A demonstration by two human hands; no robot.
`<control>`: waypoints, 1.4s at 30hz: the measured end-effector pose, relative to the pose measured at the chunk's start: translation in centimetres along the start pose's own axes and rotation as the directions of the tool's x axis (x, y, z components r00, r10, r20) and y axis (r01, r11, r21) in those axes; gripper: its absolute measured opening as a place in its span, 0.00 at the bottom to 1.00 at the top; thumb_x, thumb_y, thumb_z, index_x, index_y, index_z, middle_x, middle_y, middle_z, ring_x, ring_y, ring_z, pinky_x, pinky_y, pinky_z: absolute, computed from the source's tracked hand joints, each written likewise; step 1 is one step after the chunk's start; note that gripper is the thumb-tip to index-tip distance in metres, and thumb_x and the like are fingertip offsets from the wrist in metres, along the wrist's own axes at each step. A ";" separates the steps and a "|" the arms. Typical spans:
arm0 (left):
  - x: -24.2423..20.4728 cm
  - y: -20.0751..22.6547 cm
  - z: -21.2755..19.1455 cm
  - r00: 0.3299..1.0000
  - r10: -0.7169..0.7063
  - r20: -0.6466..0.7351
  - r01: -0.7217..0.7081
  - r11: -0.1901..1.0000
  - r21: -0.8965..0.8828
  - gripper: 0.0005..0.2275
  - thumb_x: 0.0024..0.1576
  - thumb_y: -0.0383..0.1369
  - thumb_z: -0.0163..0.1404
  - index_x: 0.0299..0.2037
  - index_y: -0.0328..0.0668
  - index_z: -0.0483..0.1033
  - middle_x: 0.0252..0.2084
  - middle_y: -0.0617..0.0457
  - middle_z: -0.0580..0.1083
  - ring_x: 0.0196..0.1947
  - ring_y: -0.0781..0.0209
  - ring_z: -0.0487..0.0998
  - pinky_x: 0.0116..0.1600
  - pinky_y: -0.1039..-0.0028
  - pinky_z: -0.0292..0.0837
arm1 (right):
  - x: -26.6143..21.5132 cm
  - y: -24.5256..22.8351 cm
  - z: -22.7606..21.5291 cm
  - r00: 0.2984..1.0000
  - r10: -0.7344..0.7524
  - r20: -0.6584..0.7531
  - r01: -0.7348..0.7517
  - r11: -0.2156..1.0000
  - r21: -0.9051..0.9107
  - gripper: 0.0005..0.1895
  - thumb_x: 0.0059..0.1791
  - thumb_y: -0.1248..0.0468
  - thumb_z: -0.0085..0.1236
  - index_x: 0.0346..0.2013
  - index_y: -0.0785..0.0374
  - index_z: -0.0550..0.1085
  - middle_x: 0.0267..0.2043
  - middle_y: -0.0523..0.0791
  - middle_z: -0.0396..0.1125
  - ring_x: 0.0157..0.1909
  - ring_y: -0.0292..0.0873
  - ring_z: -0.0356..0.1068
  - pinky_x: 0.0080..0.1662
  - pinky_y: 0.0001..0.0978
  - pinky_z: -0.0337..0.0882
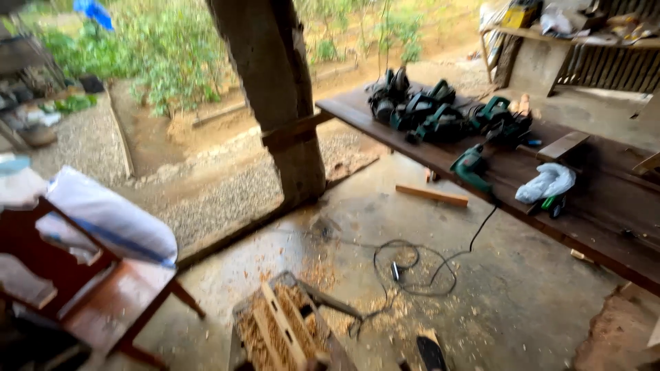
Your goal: Carving a mortise into a piece of wood using a chisel and a hammer.
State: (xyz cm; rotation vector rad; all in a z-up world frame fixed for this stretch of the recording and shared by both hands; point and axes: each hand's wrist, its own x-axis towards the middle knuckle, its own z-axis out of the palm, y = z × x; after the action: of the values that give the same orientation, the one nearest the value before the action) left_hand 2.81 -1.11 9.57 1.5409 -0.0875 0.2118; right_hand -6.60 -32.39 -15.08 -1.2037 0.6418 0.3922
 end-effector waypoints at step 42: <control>-14.4 -2.3 -1.9 0.991 -0.132 -0.033 0.130 0.990 -0.059 0.07 0.53 0.30 0.63 0.34 0.38 0.77 0.29 0.59 0.77 0.30 0.72 0.77 0.39 0.78 0.76 | -14.1 2.7 -1.8 0.867 0.484 -0.121 -0.499 0.847 -0.183 0.22 0.50 0.47 0.59 0.27 0.57 0.63 0.16 0.37 0.54 0.15 0.33 0.53 0.20 0.27 0.57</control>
State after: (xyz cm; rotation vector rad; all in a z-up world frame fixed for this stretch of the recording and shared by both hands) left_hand -11.01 -0.44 4.55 1.4801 0.0364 0.1322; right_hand -19.37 -32.46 -8.31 -1.2462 0.9959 0.8723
